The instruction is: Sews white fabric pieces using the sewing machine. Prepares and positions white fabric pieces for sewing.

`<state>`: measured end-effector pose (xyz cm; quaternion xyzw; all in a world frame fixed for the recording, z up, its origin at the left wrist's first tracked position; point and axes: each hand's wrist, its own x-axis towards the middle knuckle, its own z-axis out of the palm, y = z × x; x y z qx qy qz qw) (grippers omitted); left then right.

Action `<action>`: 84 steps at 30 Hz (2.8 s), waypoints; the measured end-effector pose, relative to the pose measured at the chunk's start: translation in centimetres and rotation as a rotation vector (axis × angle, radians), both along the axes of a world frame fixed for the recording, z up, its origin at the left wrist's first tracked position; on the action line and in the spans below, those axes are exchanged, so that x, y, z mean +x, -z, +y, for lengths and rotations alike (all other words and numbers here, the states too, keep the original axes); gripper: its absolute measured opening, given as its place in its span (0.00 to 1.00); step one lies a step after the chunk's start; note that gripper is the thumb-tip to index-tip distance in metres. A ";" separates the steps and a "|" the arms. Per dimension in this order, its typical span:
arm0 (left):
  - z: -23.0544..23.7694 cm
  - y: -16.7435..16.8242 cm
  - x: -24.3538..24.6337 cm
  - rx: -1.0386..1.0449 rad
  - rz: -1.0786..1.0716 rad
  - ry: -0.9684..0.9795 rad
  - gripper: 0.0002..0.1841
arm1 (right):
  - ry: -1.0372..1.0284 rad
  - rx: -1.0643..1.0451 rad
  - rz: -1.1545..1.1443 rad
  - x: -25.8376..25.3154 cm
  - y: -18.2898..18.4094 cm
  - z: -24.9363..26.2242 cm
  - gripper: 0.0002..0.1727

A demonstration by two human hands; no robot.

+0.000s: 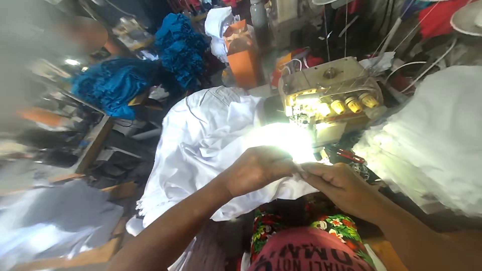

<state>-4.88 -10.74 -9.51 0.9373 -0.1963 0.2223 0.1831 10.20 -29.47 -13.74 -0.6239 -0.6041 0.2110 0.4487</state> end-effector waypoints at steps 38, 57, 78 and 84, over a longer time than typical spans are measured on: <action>4.6 -5.8 6.0 -1.256 0.336 -0.046 0.17 | -0.181 -0.203 0.137 -3.6 5.1 13.8 0.20; 5.8 -3.8 5.3 -1.283 0.238 0.072 0.11 | 0.301 0.384 -0.079 4.7 6.2 9.2 0.15; 7.0 -3.7 6.2 -1.328 0.206 0.115 0.11 | 0.086 0.217 0.299 8.6 8.3 9.2 0.05; 7.5 -4.3 6.9 -1.355 0.168 0.094 0.16 | 0.095 0.210 0.309 8.6 8.9 8.4 0.06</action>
